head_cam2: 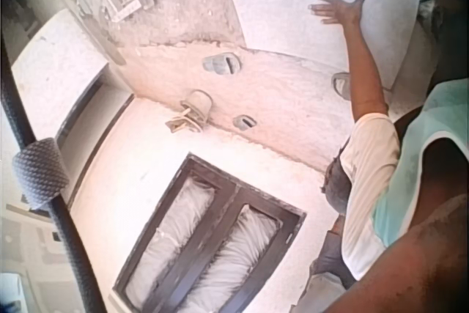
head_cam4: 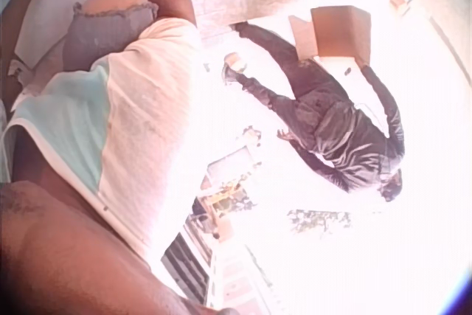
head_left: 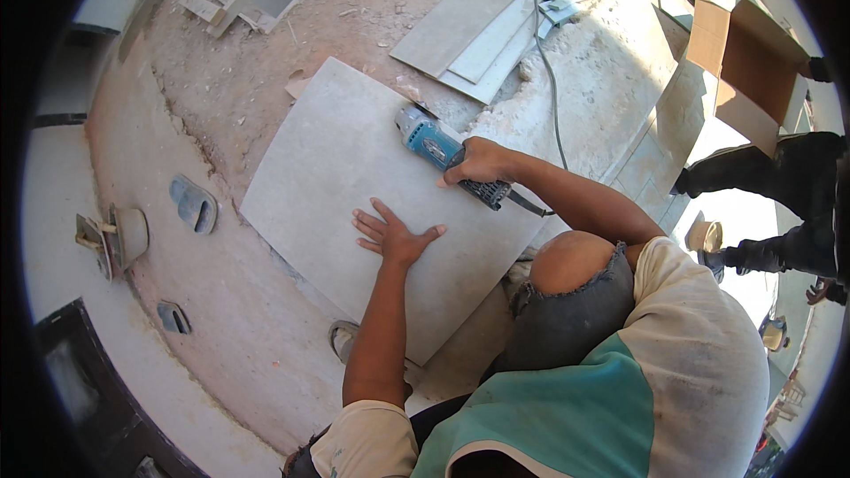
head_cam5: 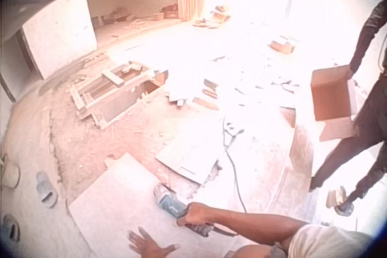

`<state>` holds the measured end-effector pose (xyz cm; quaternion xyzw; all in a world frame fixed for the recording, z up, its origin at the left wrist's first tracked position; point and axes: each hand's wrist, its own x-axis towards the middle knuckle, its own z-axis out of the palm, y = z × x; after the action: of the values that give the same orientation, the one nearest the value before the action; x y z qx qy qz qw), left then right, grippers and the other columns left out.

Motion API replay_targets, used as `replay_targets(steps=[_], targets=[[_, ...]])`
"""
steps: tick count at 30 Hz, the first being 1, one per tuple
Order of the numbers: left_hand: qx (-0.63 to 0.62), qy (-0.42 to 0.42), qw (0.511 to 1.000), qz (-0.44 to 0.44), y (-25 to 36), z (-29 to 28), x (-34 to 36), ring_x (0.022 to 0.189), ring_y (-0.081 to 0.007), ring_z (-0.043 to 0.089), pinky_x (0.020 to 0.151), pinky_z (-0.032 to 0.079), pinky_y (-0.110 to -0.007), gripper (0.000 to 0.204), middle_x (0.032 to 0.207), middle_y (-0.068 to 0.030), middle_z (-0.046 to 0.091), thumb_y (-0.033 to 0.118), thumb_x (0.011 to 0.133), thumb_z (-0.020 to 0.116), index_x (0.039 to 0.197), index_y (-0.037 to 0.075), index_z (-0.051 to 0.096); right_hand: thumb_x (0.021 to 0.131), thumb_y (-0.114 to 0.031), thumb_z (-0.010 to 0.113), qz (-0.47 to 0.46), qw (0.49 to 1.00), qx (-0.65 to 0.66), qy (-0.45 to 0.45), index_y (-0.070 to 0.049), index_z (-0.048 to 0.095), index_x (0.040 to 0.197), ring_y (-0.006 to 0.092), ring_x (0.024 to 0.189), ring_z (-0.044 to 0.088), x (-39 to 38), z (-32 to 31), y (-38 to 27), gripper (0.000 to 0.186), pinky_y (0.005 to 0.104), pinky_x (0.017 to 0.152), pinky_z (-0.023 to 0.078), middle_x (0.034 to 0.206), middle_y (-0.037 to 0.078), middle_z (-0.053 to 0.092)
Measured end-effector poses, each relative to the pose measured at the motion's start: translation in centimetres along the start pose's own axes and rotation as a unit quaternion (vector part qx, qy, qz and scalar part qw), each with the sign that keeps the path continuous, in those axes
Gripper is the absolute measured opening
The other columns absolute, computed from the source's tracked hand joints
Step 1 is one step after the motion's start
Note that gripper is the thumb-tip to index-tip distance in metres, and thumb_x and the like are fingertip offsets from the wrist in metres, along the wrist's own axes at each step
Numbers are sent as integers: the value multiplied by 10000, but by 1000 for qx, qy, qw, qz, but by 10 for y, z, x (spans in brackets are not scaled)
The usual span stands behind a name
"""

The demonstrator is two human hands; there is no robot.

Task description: The person uses an angle grinder to cut the edge of a large tile on the floor, holding the grinder with both hands and guiding it along the edge while holding the tile steady.

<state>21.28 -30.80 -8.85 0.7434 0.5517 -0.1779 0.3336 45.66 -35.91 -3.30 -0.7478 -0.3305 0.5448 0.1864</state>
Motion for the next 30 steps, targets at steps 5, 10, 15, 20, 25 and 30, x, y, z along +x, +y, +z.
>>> replay_targets(steps=[5, 10, 15, 20, 25, 30], targets=[[-1, -1, 1000, -1, 0, 1, 0, 1379, -508, -329, 1060, -169, -672, 1571, 1458, -424, -297, 679, 553, 842, 1487, -35, -200, 632, -401, 838, -5, 1000, 9, -9, 139, 672, 967, 260, 801, 661, -3, -1, 3, 657, 345, 713, 515, 886, 198, 685], [13, 0, 1000, -9, 1, 1, 0, 1394, -508, -299, 1079, -130, -673, 1555, 1480, -409, -272, 691, 564, 828, 1493, -21, -194, 632, -402, 838, 3, 1000, 2, -11, 141, 672, 969, 261, 802, 661, -5, -1, 5, 660, 347, 716, 515, 894, 199, 686], [18, -1, 1000, -12, 1, 1, 0, 1393, -508, -301, 1077, -131, -675, 1557, 1478, -406, -280, 698, 564, 824, 1491, -17, -202, 635, -409, 836, 3, 1000, 0, -7, 145, 669, 984, 265, 818, 661, -6, 1, 9, 675, 351, 727, 517, 921, 208, 685], [19, -5, 1000, -12, 2, -1, -1, 1392, -507, -304, 1075, -134, -677, 1559, 1478, -406, -281, 699, 563, 825, 1491, -16, -204, 640, -415, 837, 13, 1000, -7, -12, 149, 664, 1002, 270, 830, 662, -12, -1, 8, 691, 351, 734, 519, 929, 213, 684], [18, -5, 1000, -16, 3, 1, 0, 1395, -500, -305, 1078, -133, -672, 1557, 1480, -402, -282, 700, 563, 824, 1494, -16, -199, 641, -424, 837, 17, 1000, 2, -21, 155, 657, 1016, 279, 847, 664, -13, 0, 14, 714, 359, 746, 520, 940, 226, 681], [19, -4, 1000, -18, 5, 0, -1, 1399, -497, -299, 1083, -131, -667, 1556, 1483, -400, -279, 701, 562, 824, 1496, -15, -194, 616, -511, 814, 15, 1000, -12, 5, 155, 681, 928, 324, 881, 670, -23, 0, 15, 748, 377, 781, 513, 947, 256, 689]])
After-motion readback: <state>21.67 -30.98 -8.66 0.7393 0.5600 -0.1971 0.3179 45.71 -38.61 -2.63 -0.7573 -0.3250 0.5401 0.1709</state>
